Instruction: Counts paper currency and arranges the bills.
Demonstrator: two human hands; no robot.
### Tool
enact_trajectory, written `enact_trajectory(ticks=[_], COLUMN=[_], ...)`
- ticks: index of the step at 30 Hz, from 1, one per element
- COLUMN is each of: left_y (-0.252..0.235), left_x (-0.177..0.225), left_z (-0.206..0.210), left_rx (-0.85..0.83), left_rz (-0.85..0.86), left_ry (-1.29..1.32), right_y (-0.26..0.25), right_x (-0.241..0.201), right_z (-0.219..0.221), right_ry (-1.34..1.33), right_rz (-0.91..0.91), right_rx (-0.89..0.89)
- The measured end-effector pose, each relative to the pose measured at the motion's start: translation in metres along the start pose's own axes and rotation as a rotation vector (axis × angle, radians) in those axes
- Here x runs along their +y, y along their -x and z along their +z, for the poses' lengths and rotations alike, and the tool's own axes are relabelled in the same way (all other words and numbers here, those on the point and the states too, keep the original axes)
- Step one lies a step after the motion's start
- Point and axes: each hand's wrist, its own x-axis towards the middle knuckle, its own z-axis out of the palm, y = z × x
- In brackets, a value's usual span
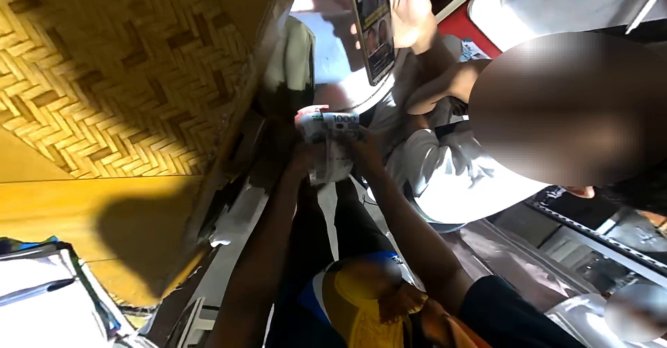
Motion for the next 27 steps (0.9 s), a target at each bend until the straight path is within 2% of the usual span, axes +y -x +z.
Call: enact_trajectory(ticks=[2, 6, 9, 11, 14, 18, 21, 24, 27], left_y=[-0.004, -0.001, -0.009, -0.011, -0.008, -0.003, -0.007, 0.003, 0.008], left_x=[-0.004, 0.0, -0.005, -0.004, 0.008, 0.01, -0.005, -0.002, 0.003], left_z=[0.002, -0.004, -0.01, -0.01, -0.003, 0.004, 0.0, -0.008, -0.013], left_rx=[-0.019, -0.081, -0.097, -0.03, 0.056, 0.02, -0.05, -0.11, -0.14], left_rz=[0.024, 0.067, 0.127, 0.102, -0.035, -0.014, 0.045, -0.033, -0.003], left_ry=[0.001, 0.164, 0.266, 0.213, 0.003, -0.084, 0.036, 0.192, 0.36], right_y=[-0.003, -0.006, -0.008, -0.006, -0.005, -0.007, -0.007, -0.009, -0.013], right_x=[0.002, -0.001, -0.011, -0.016, -0.013, -0.005, -0.009, -0.009, -0.013], right_z=[-0.001, -0.011, -0.023, -0.025, -0.016, -0.006, -0.006, -0.011, -0.021], right_ry=[0.026, 0.009, -0.103, -0.137, -0.055, 0.252, 0.343, 0.298, 0.034], right_rz=[-0.021, -0.027, 0.043, 0.081, -0.017, -0.206, -0.214, -0.219, -0.116], right_rx=[0.025, 0.067, 0.005, -0.122, -0.201, -0.062, 0.035, 0.112, 0.091])
